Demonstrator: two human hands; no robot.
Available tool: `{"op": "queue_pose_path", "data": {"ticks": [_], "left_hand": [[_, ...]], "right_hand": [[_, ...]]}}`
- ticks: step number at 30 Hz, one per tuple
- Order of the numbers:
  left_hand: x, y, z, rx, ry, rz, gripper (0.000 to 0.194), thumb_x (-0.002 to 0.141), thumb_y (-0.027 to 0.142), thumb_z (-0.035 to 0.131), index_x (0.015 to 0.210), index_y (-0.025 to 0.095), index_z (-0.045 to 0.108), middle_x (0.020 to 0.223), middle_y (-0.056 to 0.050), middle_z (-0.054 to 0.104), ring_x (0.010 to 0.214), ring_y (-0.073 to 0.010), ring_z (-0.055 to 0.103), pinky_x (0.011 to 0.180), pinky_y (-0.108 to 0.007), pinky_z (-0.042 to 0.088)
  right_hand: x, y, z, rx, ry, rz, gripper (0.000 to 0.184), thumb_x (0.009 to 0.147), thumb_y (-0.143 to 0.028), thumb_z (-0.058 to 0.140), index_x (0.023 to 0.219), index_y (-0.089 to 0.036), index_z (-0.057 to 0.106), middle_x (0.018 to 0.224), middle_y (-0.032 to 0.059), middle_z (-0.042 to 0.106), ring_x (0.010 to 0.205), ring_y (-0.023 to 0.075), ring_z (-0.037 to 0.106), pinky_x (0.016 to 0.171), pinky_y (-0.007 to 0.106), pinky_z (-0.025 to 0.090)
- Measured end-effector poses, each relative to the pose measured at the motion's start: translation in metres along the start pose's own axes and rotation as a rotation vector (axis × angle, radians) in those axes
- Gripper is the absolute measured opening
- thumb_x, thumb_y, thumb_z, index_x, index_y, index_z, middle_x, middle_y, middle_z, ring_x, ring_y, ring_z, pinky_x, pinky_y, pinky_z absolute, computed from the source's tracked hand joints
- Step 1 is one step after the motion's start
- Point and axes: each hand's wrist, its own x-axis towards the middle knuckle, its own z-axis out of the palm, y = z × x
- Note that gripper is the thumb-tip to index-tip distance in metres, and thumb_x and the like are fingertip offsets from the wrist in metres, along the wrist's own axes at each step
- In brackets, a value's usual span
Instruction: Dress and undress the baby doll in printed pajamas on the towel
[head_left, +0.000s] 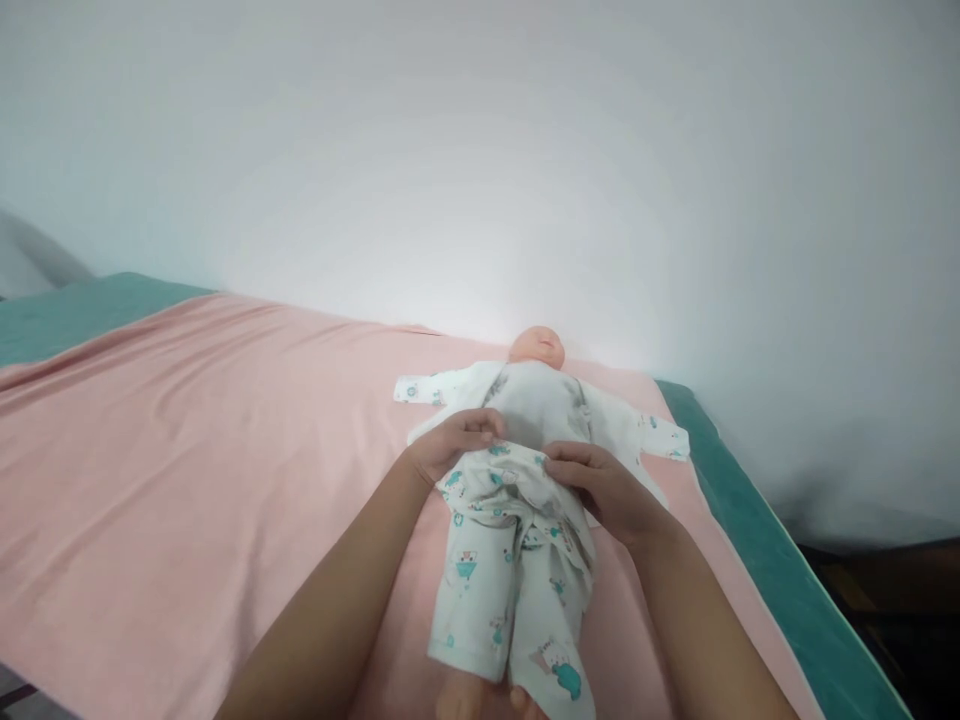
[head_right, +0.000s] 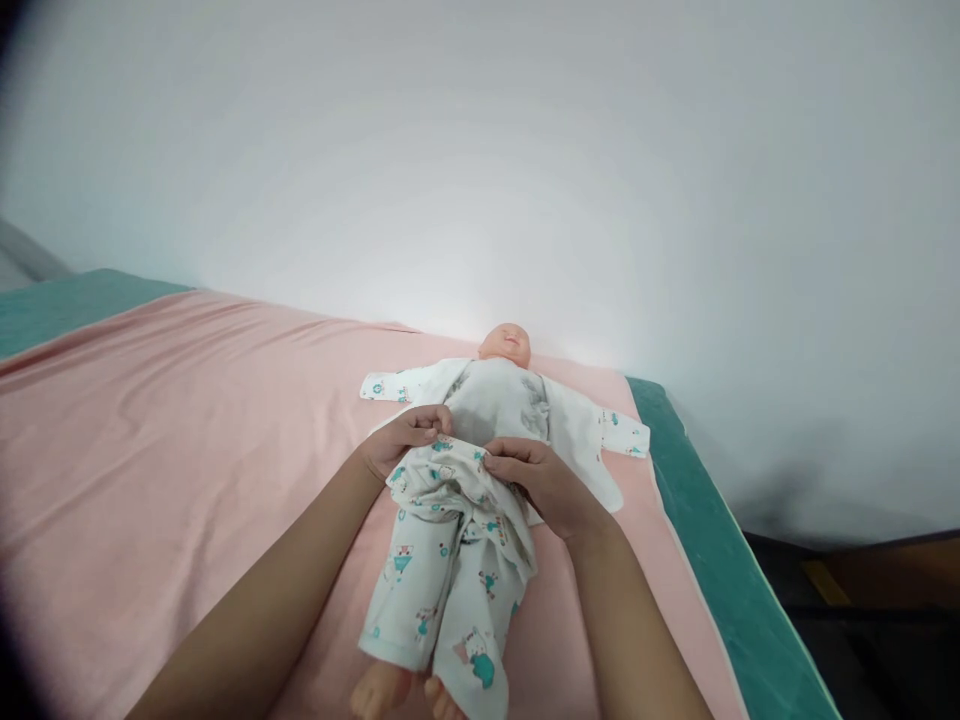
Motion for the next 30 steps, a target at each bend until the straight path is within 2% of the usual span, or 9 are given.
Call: {"op": "queue_pose_path", "data": {"ticks": [4,9,13,15,18,21,25,28,30], "left_hand": [[0.003,-0.003,-0.002,-0.117,-0.046,0.084,0.025,0.071,0.020,0.075,0.092,0.013,0.062,0.070,-0.001,0.060,0.060,-0.0126,0.061,0.055,-0.021,0.048],[0.000,-0.004,-0.001,-0.134,-0.060,0.121,0.022,0.074,0.018,0.072,0.093,0.014,0.061,0.067,0.000,0.059,0.059,-0.0127,0.062,0.056,-0.021,0.049],[-0.004,-0.006,-0.002,-0.082,-0.111,0.091,0.037,0.065,0.018,0.079,0.096,0.015,0.060,0.072,-0.004,0.064,0.061,-0.0161,0.064,0.055,-0.024,0.050],[-0.004,-0.007,-0.002,-0.066,-0.099,0.080,0.041,0.061,0.018,0.081,0.096,0.015,0.059,0.076,-0.004,0.066,0.062,-0.0170,0.064,0.056,-0.025,0.051],[-0.001,-0.008,0.000,-0.058,-0.047,0.106,0.039,0.063,0.017,0.080,0.095,0.016,0.059,0.078,-0.004,0.067,0.065,-0.0162,0.065,0.058,-0.024,0.051],[-0.001,-0.008,0.001,-0.059,-0.033,0.141,0.038,0.065,0.016,0.078,0.097,0.017,0.058,0.078,-0.003,0.067,0.065,-0.0150,0.065,0.056,-0.022,0.050],[-0.002,-0.010,-0.002,-0.075,-0.012,0.136,0.039,0.064,0.016,0.077,0.098,0.017,0.058,0.077,-0.003,0.066,0.066,-0.0155,0.065,0.058,-0.023,0.051],[-0.003,-0.010,-0.005,-0.085,-0.007,0.141,0.039,0.063,0.017,0.077,0.098,0.017,0.058,0.076,-0.003,0.066,0.066,-0.0169,0.065,0.057,-0.025,0.049],[-0.003,-0.009,-0.007,-0.091,-0.009,0.143,0.038,0.064,0.019,0.077,0.097,0.018,0.058,0.076,-0.003,0.065,0.066,-0.0176,0.064,0.057,-0.026,0.048]], "right_hand": [[0.003,0.003,-0.001,-0.037,-0.045,-0.044,0.029,0.074,-0.045,0.071,0.072,-0.016,0.066,0.067,-0.0010,0.050,0.062,0.0111,0.042,0.054,0.024,0.031],[0.004,0.004,0.000,-0.091,-0.042,-0.016,0.032,0.073,-0.046,0.072,0.083,-0.016,0.069,0.067,-0.0003,0.054,0.059,0.0107,0.042,0.052,0.024,0.027],[0.002,0.003,0.001,-0.091,-0.020,-0.015,0.032,0.071,-0.046,0.073,0.075,-0.016,0.063,0.059,-0.0038,0.046,0.053,0.0077,0.034,0.049,0.023,0.021],[0.002,0.003,0.003,-0.085,-0.021,-0.040,0.034,0.074,-0.048,0.071,0.071,-0.017,0.059,0.058,-0.0049,0.043,0.053,0.0072,0.032,0.049,0.023,0.020],[0.003,0.003,0.009,-0.142,-0.014,-0.087,0.038,0.074,-0.051,0.069,0.066,-0.016,0.057,0.059,-0.0046,0.044,0.055,0.0079,0.034,0.051,0.023,0.023],[0.003,0.004,0.012,-0.194,-0.043,-0.100,0.037,0.072,-0.050,0.073,0.067,-0.015,0.061,0.064,-0.0027,0.050,0.062,0.0106,0.041,0.056,0.024,0.030],[0.001,0.003,0.007,-0.041,0.009,-0.118,0.034,0.077,-0.050,0.068,0.073,-0.016,0.064,0.072,-0.0006,0.055,0.067,0.0124,0.046,0.059,0.024,0.035],[0.000,0.002,0.001,0.063,0.053,-0.065,0.033,0.073,-0.046,0.073,0.065,-0.016,0.061,0.061,-0.0033,0.049,0.056,0.0090,0.040,0.051,0.022,0.031],[-0.001,0.001,-0.003,0.138,0.072,-0.050,0.030,0.069,-0.044,0.077,0.070,-0.016,0.064,0.062,-0.0030,0.053,0.056,0.0089,0.043,0.051,0.021,0.033]]}}
